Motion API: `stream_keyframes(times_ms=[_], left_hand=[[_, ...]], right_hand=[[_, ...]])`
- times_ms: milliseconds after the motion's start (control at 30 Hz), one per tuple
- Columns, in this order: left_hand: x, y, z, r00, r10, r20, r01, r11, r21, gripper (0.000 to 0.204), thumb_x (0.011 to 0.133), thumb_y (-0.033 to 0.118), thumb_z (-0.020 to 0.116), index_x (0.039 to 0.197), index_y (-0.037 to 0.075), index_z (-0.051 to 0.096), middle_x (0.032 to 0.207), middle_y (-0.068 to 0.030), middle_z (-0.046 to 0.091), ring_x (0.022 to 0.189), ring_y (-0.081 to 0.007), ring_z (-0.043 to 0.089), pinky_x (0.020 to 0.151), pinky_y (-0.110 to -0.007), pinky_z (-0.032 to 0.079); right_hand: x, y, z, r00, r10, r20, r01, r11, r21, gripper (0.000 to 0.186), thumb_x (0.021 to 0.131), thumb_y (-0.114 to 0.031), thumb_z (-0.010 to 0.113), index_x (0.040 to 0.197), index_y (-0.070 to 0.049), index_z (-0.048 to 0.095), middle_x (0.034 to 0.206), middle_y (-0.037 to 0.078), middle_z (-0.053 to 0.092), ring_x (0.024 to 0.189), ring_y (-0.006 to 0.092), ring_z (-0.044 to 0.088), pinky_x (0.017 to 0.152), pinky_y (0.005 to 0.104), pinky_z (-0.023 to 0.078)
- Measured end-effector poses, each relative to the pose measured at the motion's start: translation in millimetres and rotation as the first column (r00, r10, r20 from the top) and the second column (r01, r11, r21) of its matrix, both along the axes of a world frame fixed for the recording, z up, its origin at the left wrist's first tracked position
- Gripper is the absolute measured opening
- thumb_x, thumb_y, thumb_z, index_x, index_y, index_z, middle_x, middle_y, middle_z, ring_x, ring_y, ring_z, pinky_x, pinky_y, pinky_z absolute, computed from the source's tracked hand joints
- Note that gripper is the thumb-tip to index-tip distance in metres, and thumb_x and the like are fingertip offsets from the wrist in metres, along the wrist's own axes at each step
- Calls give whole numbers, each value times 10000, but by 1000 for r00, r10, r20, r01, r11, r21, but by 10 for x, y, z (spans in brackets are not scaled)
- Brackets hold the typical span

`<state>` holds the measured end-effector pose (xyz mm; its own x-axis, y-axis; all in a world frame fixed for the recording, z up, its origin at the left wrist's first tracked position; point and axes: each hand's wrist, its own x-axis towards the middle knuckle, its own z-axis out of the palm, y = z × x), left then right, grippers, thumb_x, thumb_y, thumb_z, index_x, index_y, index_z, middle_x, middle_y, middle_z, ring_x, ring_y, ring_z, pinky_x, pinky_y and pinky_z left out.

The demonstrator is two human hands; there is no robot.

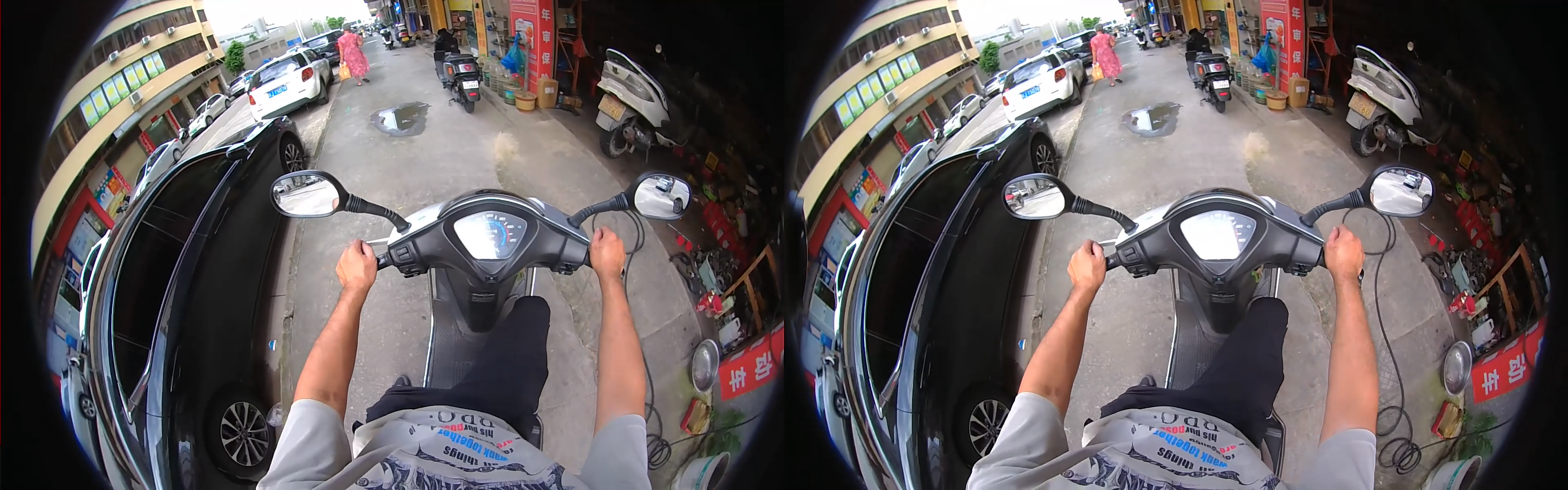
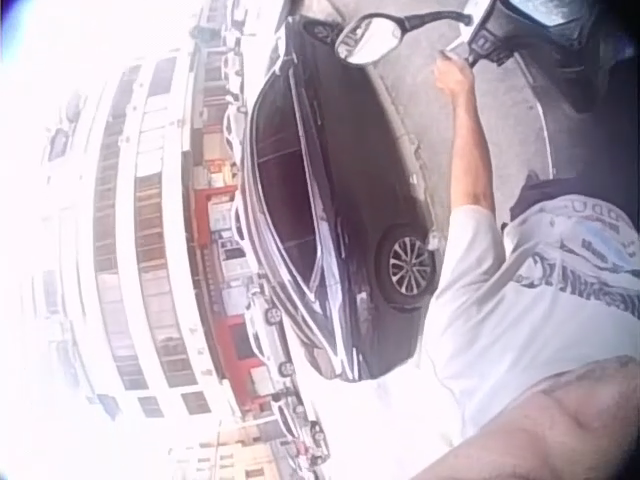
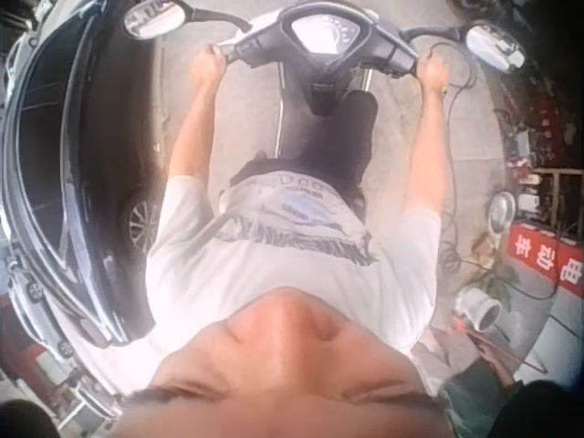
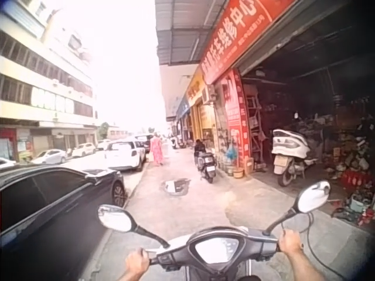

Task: The person is repairing the mirror of the motorcycle.

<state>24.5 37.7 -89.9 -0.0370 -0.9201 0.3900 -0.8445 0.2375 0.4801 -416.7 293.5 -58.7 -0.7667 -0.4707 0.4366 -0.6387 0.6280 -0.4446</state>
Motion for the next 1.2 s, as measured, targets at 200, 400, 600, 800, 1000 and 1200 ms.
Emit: stream_keyframes(times_ms=[200, 400, 600, 800, 1000, 1200], left_hand=[[87, 43, -24, 1000, 16, -16, -15, 999, 35, 289, 910, 277, 485, 872, 49, 658, 883, -204, 677, 869, -403, 642, 781, -515, 491], [426, -91, -16, 937, -294, 187, 303, 953, -20, 310, 925, 290, 513, 785, 48, 645, 846, -193, 668, 811, -388, 630, 763, -503, 483], [577, -254, 55, 763, -644, -62, 647, 760, 70, 294, 891, 351, 616, 883, 60, 649, 823, -139, 661, 835, -350, 646, 739, -459, 504], [676, -448, -69, 576, -801, -162, 815, 551, 177, 414, 830, 334, 700, 1104, 47, 581, 973, -137, 643, 873, -348, 660, 737, -452, 536], [707, -549, -88, 405, -870, -281, 908, 347, 234, 321, 844, 242, 662, 1055, 9, 598, 906, -191, 640, 865, -379, 650, 762, -464, 525], [836, -696, -252, 204, -838, -506, 978, 194, 74, 313, 871, 260, 633, 1060, 11, 614, 981, -221, 636, 909, -382, 634, 811, -459, 501]], right_hand=[[7, -39, -52, 1000, 9, -11, -9, 1000, 26, 291, 933, -275, 481, 875, -35, 634, 869, 245, 661, 857, 455, 624, 756, 546, 476], [-60, -18, -53, 985, 60, -163, -25, 978, 205, 289, 948, -289, 470, 906, -41, 612, 867, 257, 656, 844, 468, 622, 741, 551, 477], [8, 480, 68, 965, 3, -262, 50, 980, 194, 251, 972, -265, 480, 998, -49, 604, 854, 255, 655, 812, 462, 627, 703, 534, 462], [838, 1136, -171, 929, -295, -225, 369, 781, 503, 284, 940, -259, 482, 994, -17, 621, 893, 291, 651, 856, 470, 637, 770, 544, 490], [2089, 1046, -297, 919, -383, -94, 365, 735, 572, 272, 909, -231, 521, 908, 12, 643, 866, 292, 653, 850, 461, 640, 756, 521, 497], [3297, 560, -139, 869, -494, 21, 431, 778, 457, 253, 900, -203, 531, 879, 19, 652, 835, 262, 664, 817, 429, 656, 731, 487, 508]])
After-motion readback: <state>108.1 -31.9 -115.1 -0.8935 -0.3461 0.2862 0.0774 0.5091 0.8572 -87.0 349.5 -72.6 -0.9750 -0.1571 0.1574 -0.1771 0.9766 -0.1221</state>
